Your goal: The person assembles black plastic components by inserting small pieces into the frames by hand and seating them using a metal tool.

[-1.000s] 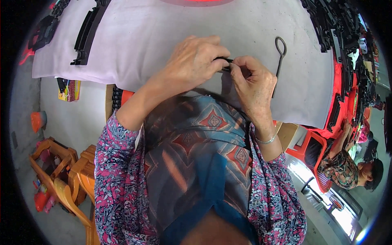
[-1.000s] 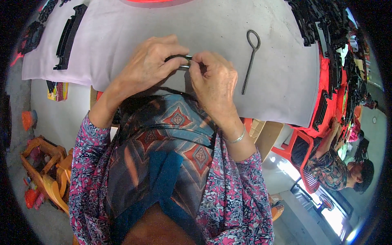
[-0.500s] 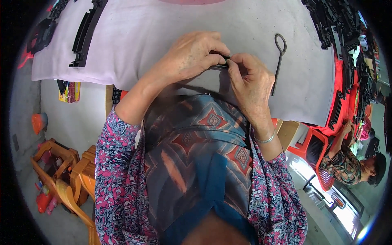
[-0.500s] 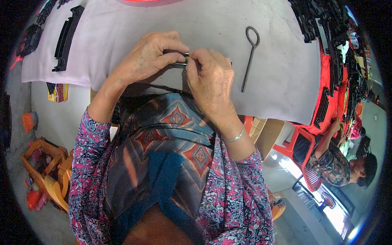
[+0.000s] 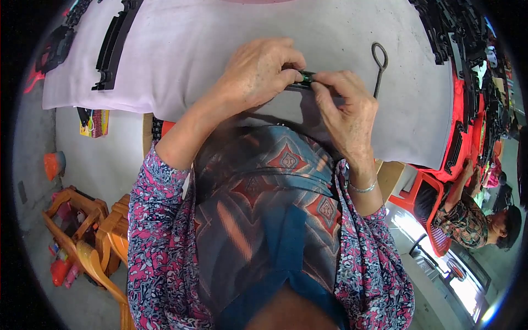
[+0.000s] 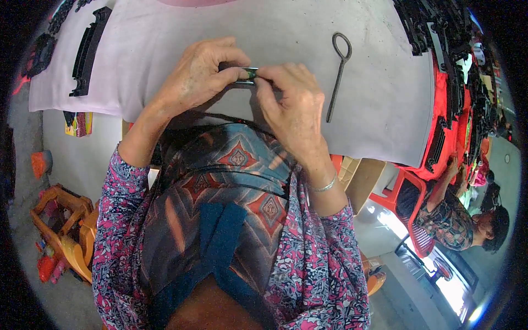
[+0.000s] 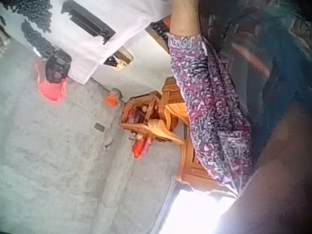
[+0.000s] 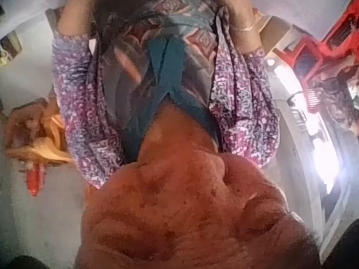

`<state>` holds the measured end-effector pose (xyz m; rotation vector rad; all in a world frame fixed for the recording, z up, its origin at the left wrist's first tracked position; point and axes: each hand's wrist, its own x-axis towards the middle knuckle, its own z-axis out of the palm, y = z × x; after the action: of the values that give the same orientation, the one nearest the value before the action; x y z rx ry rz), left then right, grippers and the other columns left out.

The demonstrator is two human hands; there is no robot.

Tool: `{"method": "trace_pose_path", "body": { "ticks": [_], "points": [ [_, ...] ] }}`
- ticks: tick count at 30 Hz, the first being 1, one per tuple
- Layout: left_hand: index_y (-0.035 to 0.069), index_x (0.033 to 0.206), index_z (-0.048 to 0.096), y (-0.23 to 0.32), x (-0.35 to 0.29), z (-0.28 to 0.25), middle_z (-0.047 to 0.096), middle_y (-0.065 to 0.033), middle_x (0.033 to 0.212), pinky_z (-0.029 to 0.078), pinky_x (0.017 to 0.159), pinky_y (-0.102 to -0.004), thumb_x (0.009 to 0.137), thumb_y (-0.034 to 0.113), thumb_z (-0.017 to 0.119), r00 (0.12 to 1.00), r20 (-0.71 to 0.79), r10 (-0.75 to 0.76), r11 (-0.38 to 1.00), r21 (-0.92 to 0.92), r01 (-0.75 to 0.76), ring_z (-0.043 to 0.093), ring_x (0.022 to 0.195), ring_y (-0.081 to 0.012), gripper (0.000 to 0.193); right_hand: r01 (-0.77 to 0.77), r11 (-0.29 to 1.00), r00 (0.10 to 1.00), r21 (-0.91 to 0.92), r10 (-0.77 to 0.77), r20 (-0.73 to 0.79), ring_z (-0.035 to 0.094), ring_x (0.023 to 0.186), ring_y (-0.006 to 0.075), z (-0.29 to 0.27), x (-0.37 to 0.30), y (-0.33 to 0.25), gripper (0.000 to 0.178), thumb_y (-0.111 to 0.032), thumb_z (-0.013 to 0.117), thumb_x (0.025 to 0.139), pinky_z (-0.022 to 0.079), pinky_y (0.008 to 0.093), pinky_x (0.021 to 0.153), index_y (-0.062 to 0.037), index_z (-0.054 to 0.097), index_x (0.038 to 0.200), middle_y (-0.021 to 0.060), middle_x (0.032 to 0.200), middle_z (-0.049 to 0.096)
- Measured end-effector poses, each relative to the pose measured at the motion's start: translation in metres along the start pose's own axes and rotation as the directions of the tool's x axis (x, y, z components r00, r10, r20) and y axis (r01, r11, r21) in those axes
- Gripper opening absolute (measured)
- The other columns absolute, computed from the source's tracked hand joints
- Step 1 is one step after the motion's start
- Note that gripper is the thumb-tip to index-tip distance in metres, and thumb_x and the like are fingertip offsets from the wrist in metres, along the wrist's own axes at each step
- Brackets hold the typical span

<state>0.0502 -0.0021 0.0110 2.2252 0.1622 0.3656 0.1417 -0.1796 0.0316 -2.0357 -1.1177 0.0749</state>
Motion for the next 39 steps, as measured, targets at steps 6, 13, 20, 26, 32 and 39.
{"method": "trace_pose_path", "body": {
  "ticks": [6,13,20,26,32,39],
  "points": [
    [0.000,0.094,0.071,0.002,0.000,0.001,0.061,-0.0123,0.081,0.048,0.068,-0.0385,0.083,0.010,0.069,1.000,0.013,-0.027,0.999,-0.019,0.027,0.062,0.074,-0.0289,0.015,0.224,0.959,0.975,-0.173,-0.221,0.038,0.057,0.088,0.0285,0.008,-0.009,0.004,0.024,-0.003,0.073,0.075,0.045,0.0397,0.077,-0.0051,0.070,0.099,0.0083,0.094,0.065],
    [0.000,0.095,0.070,-0.002,0.001,0.000,0.058,-0.0127,0.080,0.045,0.066,-0.0392,0.083,0.011,0.069,1.000,-0.018,0.025,0.999,0.033,-0.025,0.059,0.072,-0.0294,0.016,0.252,0.945,0.966,-0.209,-0.257,-0.001,0.059,0.088,0.0284,0.012,-0.007,0.005,0.024,-0.002,0.073,0.075,0.046,0.0391,0.077,-0.0054,0.071,0.099,0.0086,0.092,0.064],
    [0.000,0.094,0.070,-0.001,0.002,-0.001,0.058,-0.0117,0.079,0.044,0.066,-0.0388,0.085,0.013,0.070,1.000,0.024,-0.019,1.000,0.023,0.019,0.058,0.072,-0.0266,0.016,-0.098,0.988,0.992,0.117,0.106,-0.063,0.063,0.070,0.0140,-0.013,0.002,0.011,0.015,-0.002,0.074,0.084,0.050,0.0269,0.067,-0.0009,0.073,0.098,0.0076,0.086,0.066],
    [0.000,0.094,0.070,-0.001,0.001,-0.003,0.057,-0.0106,0.079,0.044,0.068,-0.0379,0.085,0.013,0.069,0.999,0.033,-0.023,0.999,0.033,0.022,0.058,0.073,-0.0245,0.016,-0.065,0.992,0.977,0.106,0.085,-0.196,0.066,0.073,0.0152,-0.024,0.007,0.019,0.012,-0.005,0.074,0.084,0.052,0.0276,0.068,-0.0001,0.073,0.095,0.0086,0.086,0.069],
    [0.000,0.102,0.069,-0.001,-0.004,-0.012,0.059,-0.0079,0.086,0.046,0.072,-0.0337,0.086,0.010,0.070,0.999,0.038,0.014,0.985,-0.170,-0.008,0.057,0.079,-0.0209,0.020,-0.260,0.917,0.958,-0.304,0.206,-0.199,0.071,0.075,0.0243,-0.058,0.023,0.068,0.023,-0.020,0.076,0.084,0.055,0.0357,0.072,-0.0009,0.074,0.097,0.0136,0.088,0.072],
    [-0.001,0.108,0.068,0.005,-0.020,-0.040,0.058,-0.0052,0.092,0.048,0.078,-0.0304,0.077,0.005,0.077,0.998,0.041,-0.049,0.990,-0.130,0.054,0.057,0.087,-0.0168,0.033,-0.436,0.808,0.895,-0.396,0.435,-0.096,0.068,0.070,0.0248,-0.069,0.034,0.083,0.033,-0.031,0.076,0.082,0.053,0.0376,0.070,0.0002,0.073,0.093,0.0136,0.073,0.070]
  ]
}}
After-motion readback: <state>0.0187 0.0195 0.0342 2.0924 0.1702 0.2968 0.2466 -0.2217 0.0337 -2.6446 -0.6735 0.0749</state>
